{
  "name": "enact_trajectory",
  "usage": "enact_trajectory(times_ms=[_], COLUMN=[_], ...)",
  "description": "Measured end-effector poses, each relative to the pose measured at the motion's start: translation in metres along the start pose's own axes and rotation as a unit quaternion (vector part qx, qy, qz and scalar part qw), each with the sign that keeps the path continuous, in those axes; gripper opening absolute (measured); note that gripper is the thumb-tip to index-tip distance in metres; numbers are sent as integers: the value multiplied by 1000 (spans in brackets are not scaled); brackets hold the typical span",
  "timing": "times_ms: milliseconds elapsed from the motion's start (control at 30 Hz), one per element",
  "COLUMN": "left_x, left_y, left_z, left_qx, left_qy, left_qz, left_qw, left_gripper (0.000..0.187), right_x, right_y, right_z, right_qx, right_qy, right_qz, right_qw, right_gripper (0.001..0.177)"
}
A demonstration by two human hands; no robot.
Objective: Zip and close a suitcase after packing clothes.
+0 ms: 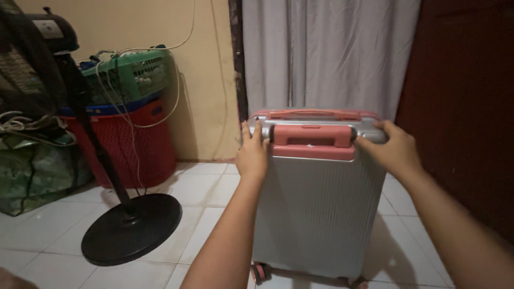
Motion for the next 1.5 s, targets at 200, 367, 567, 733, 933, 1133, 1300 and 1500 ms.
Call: enact_trajectory(times_ms=[200, 367, 567, 733, 933, 1133, 1300, 1500], left_x=[-34, -73, -103, -150, -161, -57, -10, 5], left_y=[-18, -36, -63, -100, -46, 55, 123, 124], left_z=[-26, -36, -34, -38, 31, 120, 145, 142], left_qx=[21, -1, 98, 99, 62, -19, -112, -81], left_qy=[-24, 103, 176, 182, 195, 112, -6, 40], left_qz=[8, 9, -48, -159, -235, -325, -258, -259], left_qw=[999, 995, 978, 965, 950, 939, 960, 962], left_gripper=[59, 61, 99, 112, 58, 90, 118, 119], right_x=[19, 31, 36, 55, 87, 59, 17, 20], right_y=[17, 36, 61, 73, 68, 23, 23, 10], right_z=[-35, -64, -112, -165, -133, -17, 36, 64], right_qx=[17, 67, 87, 49, -154, -35, -117, -14], right_qy=[116, 220, 326, 307, -9, -89, -363, -255], right_qz=[12, 2, -41, -86, -57, -52, -70, -66], right_qw=[993, 973, 941, 947, 986, 994, 922, 965], right_gripper=[70, 67, 61, 56, 33, 33, 42, 37])
Point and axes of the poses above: each hand's wrist, its own y-axis away from the middle knuckle, its own x-axis out of the back of the hand, z = x × y, the point moved 9 cm from there along -y, towards the middle knuckle, and after that the axes turned 14 degrees about x, right-handed, at the moved point
